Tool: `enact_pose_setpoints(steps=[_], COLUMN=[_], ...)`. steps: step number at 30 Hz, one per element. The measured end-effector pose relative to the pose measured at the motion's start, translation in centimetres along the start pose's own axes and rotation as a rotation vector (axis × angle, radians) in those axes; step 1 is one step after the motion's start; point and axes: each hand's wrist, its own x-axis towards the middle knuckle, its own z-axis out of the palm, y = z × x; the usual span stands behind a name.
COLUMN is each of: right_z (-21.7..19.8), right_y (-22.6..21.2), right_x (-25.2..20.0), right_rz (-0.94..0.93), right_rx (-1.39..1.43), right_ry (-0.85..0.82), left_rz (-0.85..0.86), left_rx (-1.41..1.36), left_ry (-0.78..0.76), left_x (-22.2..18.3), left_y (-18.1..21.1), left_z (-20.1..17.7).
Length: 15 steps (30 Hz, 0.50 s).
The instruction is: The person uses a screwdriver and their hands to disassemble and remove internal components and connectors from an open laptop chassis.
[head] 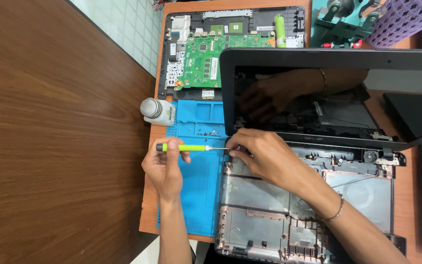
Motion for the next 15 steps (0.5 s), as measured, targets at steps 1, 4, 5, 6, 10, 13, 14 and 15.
enact_pose_setpoints(steps=[1,4,5,6,10,13,14,15], right_z=[0.07,0.12,0.15,0.2,0.33,0.41,0.4,0.38], right_y=[0.04,0.19,0.25,0.31,0.7,0.98,1.02,1.03], right_x=[0.02,-0.02,-0.03,-0.02,0.01,-0.11,-0.15,-0.21], right_rz=[0.012,0.003,0.008,0.013,0.015,-0.007,-0.032,-0.056], right_rx=[-0.008,-0.002,0.0,0.003,-0.016,-0.025,-0.051,-0.076], right_ry=[-0.004,0.011,0.008,0.006,-0.004,-0.005,-0.019,-0.033], left_rz=[-0.001,0.0,0.001,0.002,0.018,0.003,-0.004,-0.01], left_rx=[-0.001,-0.001,0.002,0.005,-0.01,0.011,0.025,0.038], left_ry=[-0.003,-0.008,-0.008,-0.008,-0.025,-0.026,-0.024,-0.022], left_x=[-0.03,-0.06,-0.09,-0.12,-0.19,-0.42,-0.49,-0.56], left_y=[0.04,0.17,0.2,0.2,0.05,0.0,0.01,0.06], left_z=[0.02,0.03,-0.01,-0.03,-0.05,-0.13,-0.15,-0.18])
